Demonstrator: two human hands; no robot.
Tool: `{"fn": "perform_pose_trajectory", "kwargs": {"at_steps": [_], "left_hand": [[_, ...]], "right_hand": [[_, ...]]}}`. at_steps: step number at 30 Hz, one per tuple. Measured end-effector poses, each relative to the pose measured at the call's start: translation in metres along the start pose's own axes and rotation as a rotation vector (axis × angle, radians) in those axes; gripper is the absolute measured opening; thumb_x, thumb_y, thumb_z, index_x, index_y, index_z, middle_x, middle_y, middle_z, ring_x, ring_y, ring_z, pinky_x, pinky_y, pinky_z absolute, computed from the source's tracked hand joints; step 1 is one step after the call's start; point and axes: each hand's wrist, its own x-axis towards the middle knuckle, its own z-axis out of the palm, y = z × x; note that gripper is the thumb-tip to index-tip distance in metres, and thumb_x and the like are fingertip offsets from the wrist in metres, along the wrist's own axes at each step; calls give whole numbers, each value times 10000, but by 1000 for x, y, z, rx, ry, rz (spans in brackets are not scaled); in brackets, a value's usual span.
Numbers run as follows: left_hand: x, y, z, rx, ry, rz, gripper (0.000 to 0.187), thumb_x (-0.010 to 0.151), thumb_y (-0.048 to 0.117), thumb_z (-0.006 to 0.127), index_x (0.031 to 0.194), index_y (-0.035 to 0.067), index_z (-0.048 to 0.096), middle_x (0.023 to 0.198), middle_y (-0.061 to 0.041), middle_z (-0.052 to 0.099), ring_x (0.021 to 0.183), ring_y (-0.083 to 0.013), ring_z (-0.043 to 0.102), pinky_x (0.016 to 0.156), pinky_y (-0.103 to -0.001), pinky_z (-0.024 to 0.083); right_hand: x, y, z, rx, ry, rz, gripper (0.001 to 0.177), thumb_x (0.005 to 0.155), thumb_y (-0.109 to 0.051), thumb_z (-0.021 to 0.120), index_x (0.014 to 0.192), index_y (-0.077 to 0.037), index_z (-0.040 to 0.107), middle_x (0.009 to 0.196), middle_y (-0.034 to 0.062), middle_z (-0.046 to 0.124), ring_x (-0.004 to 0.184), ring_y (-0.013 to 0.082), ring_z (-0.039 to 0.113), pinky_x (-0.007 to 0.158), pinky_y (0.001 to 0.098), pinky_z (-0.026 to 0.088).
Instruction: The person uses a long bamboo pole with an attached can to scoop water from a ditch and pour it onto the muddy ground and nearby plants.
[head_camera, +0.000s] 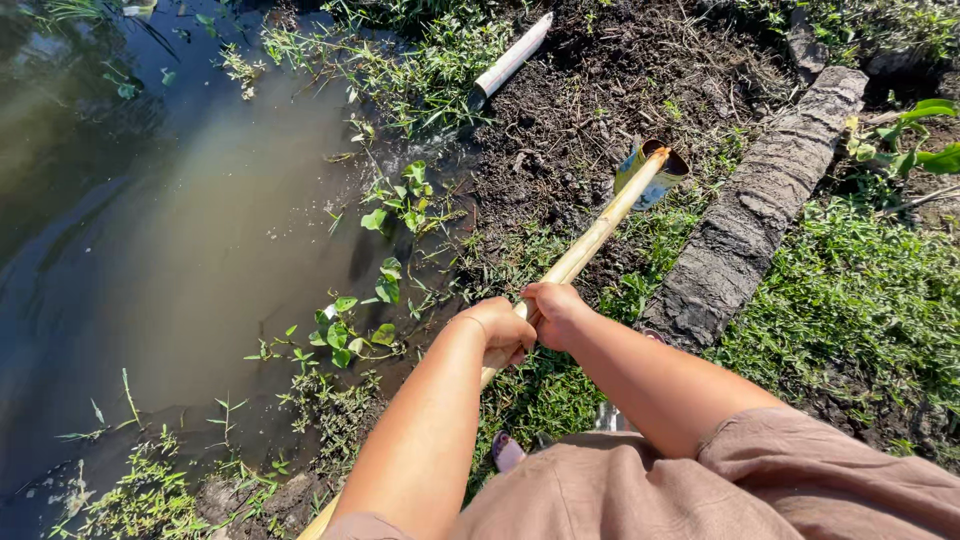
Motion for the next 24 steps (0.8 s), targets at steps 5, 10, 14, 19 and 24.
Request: {"fn": "perform_pose_trajectory", "kwargs": {"at_steps": [5, 10, 14, 19, 24], "left_hand": [[21, 25, 5, 99, -25, -15, 97, 751, 107, 721, 740, 18, 683, 683, -112, 701, 570, -213, 663, 555, -383, 557], [17, 9, 23, 170, 5, -29, 125, 768, 158, 742, 747, 49, 686, 692, -74, 702, 620, -199, 674, 603, -378, 563], [7, -16, 32, 232, -20, -27, 176, 775, 225, 754, 736, 57, 716, 701, -57, 711, 619, -187, 671, 633, -361, 564], [3, -38, 40, 204, -36, 24, 185, 787, 225, 749, 764, 44, 723, 689, -62, 695, 604, -185, 663, 616, -349, 558], [9, -44, 36, -44, -85, 139, 176, 772, 99, 762, 896, 32, 656, 685, -59, 666, 576, -168, 642, 556, -355, 534]], "right_hand": [[-8, -12, -4, -24, 7, 3, 220, 963, -147, 589, 1099, 20, 550, 967, 173, 668, 880, 323, 665, 784, 509, 557], [-12, 10, -23, 17, 40, -14, 258, 940, -108, 618, 1115, 75, 567, 978, 212, 660, 876, 350, 664, 772, 519, 564], [-9, 34, -33, 107, 59, 4, 256, 926, -69, 629, 1101, 91, 532, 1009, 233, 649, 917, 383, 679, 822, 540, 577], [-18, 43, -34, 106, 142, 11, 262, 853, -37, 677, 1064, 40, 543, 930, 157, 602, 892, 348, 643, 840, 550, 584], [-24, 38, -25, 151, 157, -22, 269, 814, 3, 684, 1037, 49, 541, 920, 167, 608, 856, 351, 651, 829, 537, 587]]}}
